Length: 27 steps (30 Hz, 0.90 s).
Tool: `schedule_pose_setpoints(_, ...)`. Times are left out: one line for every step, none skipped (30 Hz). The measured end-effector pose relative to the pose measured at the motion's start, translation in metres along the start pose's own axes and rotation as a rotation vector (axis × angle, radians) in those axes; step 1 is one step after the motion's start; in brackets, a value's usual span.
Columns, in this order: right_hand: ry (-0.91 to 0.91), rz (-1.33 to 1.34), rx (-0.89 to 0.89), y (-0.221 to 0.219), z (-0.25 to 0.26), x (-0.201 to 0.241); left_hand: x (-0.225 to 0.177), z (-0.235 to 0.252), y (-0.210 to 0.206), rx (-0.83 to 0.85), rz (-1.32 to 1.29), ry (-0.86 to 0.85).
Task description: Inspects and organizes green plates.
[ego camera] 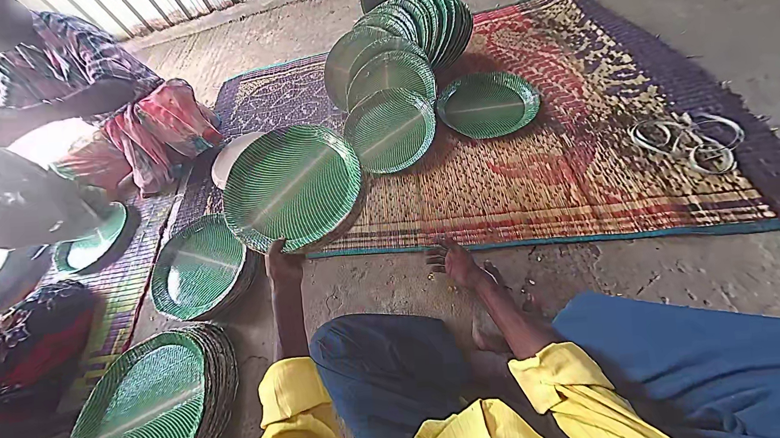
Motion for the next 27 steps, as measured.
schedule_pose_setpoints(0.004, -0.002, -0.001, 0.001, 0.002, -0.001, -0.014, 0.019, -0.002, -0.021, 0.01, -0.033)
schedule_pose_setpoints(0.007, -0.006, 0.005, 0.001, 0.002, -0.001, -0.026, 0.039, -0.004, -0.032, 0.006, -0.058)
schedule_pose_setpoints(0.01, -0.008, 0.007, 0.001, 0.001, -0.001, -0.036, 0.058, -0.005, -0.029, 0.001, -0.081)
schedule_pose_setpoints(0.009, -0.012, 0.006, 0.001, 0.0, -0.002, -0.041, 0.077, -0.004, -0.036, -0.008, -0.085)
schedule_pose_setpoints(0.007, -0.023, 0.004, 0.001, 0.0, -0.003, -0.042, 0.091, -0.001, -0.048, -0.042, -0.074)
schedule_pose_setpoints(0.004, -0.038, 0.006, 0.001, -0.001, -0.003, -0.041, 0.102, 0.003, -0.074, -0.043, -0.064)
schedule_pose_setpoints(0.001, -0.046, 0.0, 0.001, -0.001, -0.002, -0.036, 0.11, 0.009, -0.094, 0.022, -0.056)
schedule_pose_setpoints(-0.005, -0.051, -0.009, 0.001, -0.002, -0.002, -0.028, 0.113, 0.017, -0.107, 0.141, -0.047)
schedule_pose_setpoints(-0.008, -0.05, -0.02, 0.001, -0.003, -0.002, -0.016, 0.115, 0.025, -0.092, 0.265, -0.019)
schedule_pose_setpoints(-0.007, -0.05, -0.032, 0.002, -0.003, -0.002, -0.001, 0.115, 0.029, -0.063, 0.371, 0.019)
schedule_pose_setpoints(-0.006, -0.049, -0.043, 0.002, -0.004, -0.002, 0.012, 0.109, 0.029, -0.037, 0.448, 0.048)
schedule_pose_setpoints(-0.009, -0.058, -0.043, 0.001, -0.004, -0.002, 0.025, 0.1, 0.028, -0.016, 0.508, 0.073)
schedule_pose_setpoints(-0.012, -0.078, -0.034, 0.001, -0.003, -0.004, 0.039, 0.09, 0.031, 0.02, 0.556, 0.08)
schedule_pose_setpoints(-0.016, -0.108, -0.022, 0.001, -0.003, -0.005, 0.052, 0.078, 0.037, 0.066, 0.595, 0.067)
schedule_pose_setpoints(-0.016, -0.124, -0.019, 0.001, -0.003, -0.006, 0.065, 0.063, 0.041, 0.114, 0.625, 0.056)
schedule_pose_setpoints(-0.016, -0.133, -0.018, 0.002, -0.003, -0.006, 0.078, 0.048, 0.046, 0.161, 0.649, 0.045)
schedule_pose_setpoints(-0.018, -0.137, -0.024, 0.003, -0.002, -0.005, 0.089, 0.033, 0.051, 0.202, 0.671, 0.037)
schedule_pose_setpoints(-0.022, -0.144, -0.025, 0.003, -0.001, -0.006, 0.097, 0.018, 0.057, 0.237, 0.699, 0.04)
schedule_pose_setpoints(-0.025, -0.154, -0.024, 0.002, 0.0, -0.007, 0.102, 0.006, 0.063, 0.268, 0.737, 0.05)
schedule_pose_setpoints(-0.027, -0.167, -0.024, 0.002, 0.0, -0.006, 0.102, -0.003, 0.068, 0.295, 0.782, 0.056)
schedule_pose_setpoints(-0.036, -0.188, -0.019, 0.002, 0.0, -0.007, 0.1, -0.01, 0.071, 0.317, 0.826, 0.047)
schedule_pose_setpoints(-0.044, -0.209, -0.016, 0.003, -0.001, -0.008, 0.096, -0.017, 0.074, 0.327, 0.866, 0.027)
schedule_pose_setpoints(-0.051, -0.225, -0.011, 0.003, -0.002, -0.008, 0.091, -0.024, 0.076, 0.332, 0.911, -0.001)
schedule_pose_setpoints(-0.057, -0.235, -0.01, 0.002, -0.001, -0.008, 0.087, -0.03, 0.077, 0.341, 0.961, -0.026)
schedule_pose_setpoints(-0.063, -0.245, -0.012, 0.001, 0.0, -0.008, 0.086, -0.035, 0.079, 0.354, 1.014, -0.039)
schedule_pose_setpoints(-0.069, -0.256, -0.01, 0.0, 0.0, -0.008, 0.09, -0.039, 0.081, 0.386, 1.086, -0.031)
schedule_pose_setpoints(-0.075, -0.268, -0.01, 0.0, 0.0, -0.008, 0.097, -0.042, 0.083, 0.439, 1.176, 0.005)
Point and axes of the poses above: each hand's wrist, its own z-axis towards the middle knuckle, its own y-axis out of the back of the hand, x = y × z, the point moved 7 cm from there along z, towards the middle knuckle, and after that the axes turned 12 degrees about x, right-handed, at the moved point
